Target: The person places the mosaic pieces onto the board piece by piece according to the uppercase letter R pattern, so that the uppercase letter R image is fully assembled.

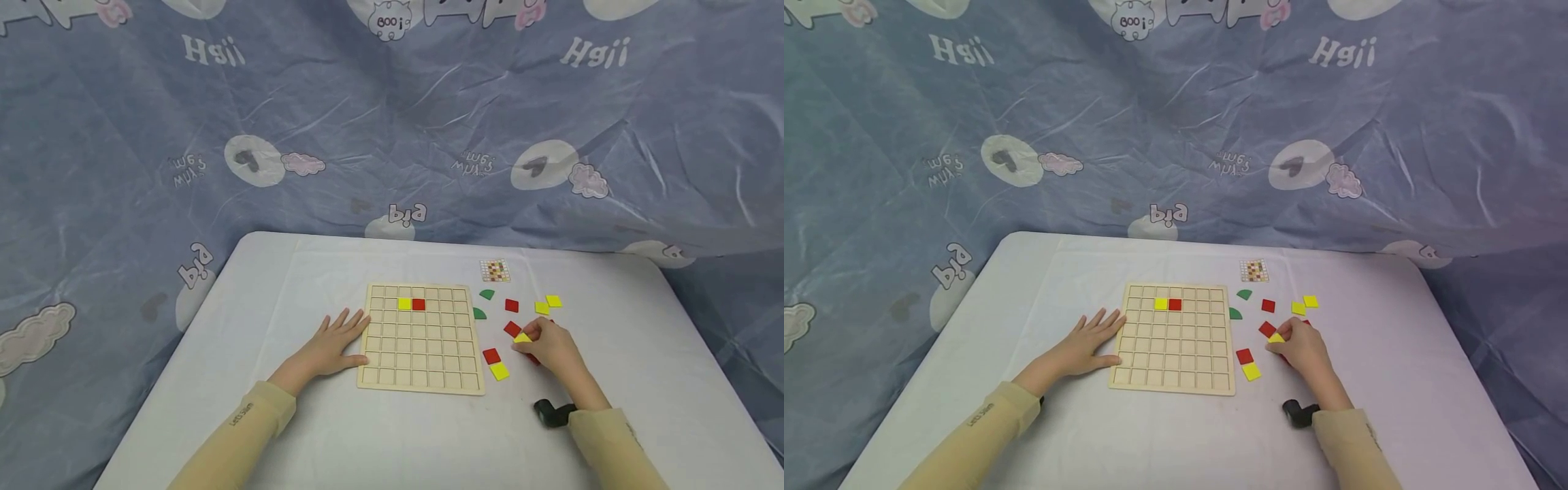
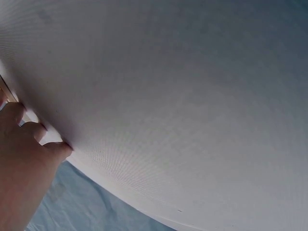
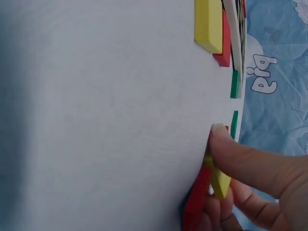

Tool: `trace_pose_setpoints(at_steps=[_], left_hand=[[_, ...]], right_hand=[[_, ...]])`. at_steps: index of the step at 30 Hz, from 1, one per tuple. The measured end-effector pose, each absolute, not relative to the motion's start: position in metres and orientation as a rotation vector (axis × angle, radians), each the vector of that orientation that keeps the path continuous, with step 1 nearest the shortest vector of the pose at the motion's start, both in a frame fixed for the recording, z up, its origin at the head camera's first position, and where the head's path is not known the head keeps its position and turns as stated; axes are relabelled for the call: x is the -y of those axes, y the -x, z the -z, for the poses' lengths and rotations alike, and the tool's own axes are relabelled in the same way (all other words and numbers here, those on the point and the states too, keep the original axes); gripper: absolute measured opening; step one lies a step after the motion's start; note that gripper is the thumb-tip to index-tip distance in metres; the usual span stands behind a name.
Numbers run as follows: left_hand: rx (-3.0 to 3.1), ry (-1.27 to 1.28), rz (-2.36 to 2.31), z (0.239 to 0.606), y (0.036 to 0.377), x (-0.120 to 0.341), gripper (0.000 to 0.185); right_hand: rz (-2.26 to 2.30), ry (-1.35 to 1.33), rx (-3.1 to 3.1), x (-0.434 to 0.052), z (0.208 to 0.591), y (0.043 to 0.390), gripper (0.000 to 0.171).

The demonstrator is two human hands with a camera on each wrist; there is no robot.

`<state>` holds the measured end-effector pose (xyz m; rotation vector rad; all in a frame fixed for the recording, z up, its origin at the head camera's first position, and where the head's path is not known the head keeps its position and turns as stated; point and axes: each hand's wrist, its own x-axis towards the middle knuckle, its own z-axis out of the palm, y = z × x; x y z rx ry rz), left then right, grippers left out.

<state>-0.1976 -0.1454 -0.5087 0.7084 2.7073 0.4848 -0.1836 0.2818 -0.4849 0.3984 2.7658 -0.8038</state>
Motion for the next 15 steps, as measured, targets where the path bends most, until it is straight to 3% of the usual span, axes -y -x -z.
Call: trace_pose_setpoints(at_steps=[7, 15], left_hand=[[-2.711, -0.716, -0.485, 0.507, 0.198, 0.144, 0.085], [-2.709, -0.7, -0.478, 0.508, 0.197, 0.144, 0.086]], right_hand=[[0.939, -0.267, -2.797, -0.271, 0.471, 0.19, 0.029], [1.182, -0.118, -2.831, -0.226, 0.462, 0.218, 0.022]])
